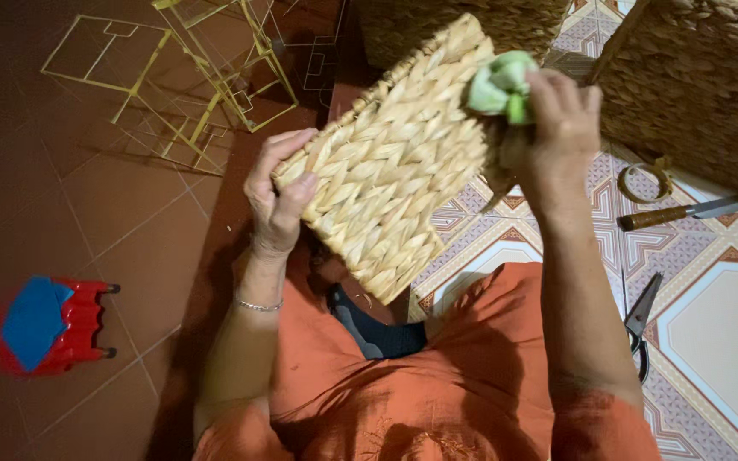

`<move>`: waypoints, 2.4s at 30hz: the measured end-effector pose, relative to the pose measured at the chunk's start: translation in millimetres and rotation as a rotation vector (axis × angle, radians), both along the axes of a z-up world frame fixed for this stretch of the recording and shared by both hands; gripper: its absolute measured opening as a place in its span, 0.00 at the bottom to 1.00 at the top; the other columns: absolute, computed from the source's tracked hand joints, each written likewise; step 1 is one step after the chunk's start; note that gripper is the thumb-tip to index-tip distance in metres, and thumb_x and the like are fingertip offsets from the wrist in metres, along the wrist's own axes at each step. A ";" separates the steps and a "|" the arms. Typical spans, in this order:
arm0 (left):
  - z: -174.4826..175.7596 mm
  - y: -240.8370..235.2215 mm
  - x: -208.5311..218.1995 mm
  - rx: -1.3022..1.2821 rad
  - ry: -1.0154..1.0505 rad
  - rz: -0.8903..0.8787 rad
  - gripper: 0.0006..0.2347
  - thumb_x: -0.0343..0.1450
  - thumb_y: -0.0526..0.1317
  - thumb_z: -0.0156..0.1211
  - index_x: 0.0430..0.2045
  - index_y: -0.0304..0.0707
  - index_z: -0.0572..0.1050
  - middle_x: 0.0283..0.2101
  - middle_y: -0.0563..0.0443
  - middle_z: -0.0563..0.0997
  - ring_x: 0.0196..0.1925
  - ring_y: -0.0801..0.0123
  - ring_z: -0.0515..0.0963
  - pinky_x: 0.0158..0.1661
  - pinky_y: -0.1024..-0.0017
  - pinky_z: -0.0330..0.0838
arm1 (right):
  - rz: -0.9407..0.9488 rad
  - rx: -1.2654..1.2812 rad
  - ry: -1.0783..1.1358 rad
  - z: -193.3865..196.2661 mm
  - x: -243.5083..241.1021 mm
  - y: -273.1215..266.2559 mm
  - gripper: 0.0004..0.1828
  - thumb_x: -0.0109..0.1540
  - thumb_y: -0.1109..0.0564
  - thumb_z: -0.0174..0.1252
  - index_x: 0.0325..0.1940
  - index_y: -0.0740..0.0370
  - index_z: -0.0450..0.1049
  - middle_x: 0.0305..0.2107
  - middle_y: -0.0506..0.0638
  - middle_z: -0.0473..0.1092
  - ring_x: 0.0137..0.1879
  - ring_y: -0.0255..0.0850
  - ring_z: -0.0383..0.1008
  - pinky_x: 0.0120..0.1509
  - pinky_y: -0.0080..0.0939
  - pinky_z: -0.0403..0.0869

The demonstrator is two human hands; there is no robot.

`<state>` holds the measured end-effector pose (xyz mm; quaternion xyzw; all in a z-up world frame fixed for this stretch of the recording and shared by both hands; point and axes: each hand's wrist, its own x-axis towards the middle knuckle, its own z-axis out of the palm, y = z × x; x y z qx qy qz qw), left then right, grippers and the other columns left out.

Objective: The person wipes a woven basket with a green cloth, then uses scissors to trim loose strands from the basket's edge. The person continues wiping the basket's surface and edges.

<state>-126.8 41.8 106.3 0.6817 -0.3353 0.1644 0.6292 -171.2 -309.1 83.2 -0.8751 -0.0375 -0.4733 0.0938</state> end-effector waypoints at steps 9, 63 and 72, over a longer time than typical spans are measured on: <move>-13.0 1.3 19.7 -0.100 -0.027 -0.003 0.17 0.72 0.43 0.52 0.48 0.28 0.77 0.53 0.39 0.80 0.57 0.59 0.80 0.60 0.62 0.77 | 0.097 -0.013 0.196 26.0 -49.1 157.1 0.17 0.55 0.66 0.59 0.48 0.67 0.72 0.46 0.66 0.72 0.43 0.58 0.72 0.49 0.54 0.73; -12.8 19.5 31.4 -0.158 0.133 0.054 0.21 0.75 0.44 0.43 0.46 0.20 0.77 0.52 0.37 0.79 0.56 0.60 0.77 0.61 0.67 0.69 | 0.207 -0.073 0.053 39.7 -51.0 166.2 0.24 0.60 0.65 0.61 0.61 0.68 0.72 0.48 0.61 0.72 0.44 0.55 0.74 0.43 0.51 0.75; -13.0 27.0 51.1 -0.083 0.139 0.121 0.24 0.74 0.49 0.42 0.47 0.22 0.78 0.49 0.40 0.81 0.52 0.62 0.78 0.55 0.67 0.73 | 0.583 -0.187 0.084 10.3 -104.3 186.8 0.27 0.58 0.63 0.63 0.63 0.65 0.73 0.58 0.57 0.71 0.42 0.43 0.68 0.37 0.37 0.68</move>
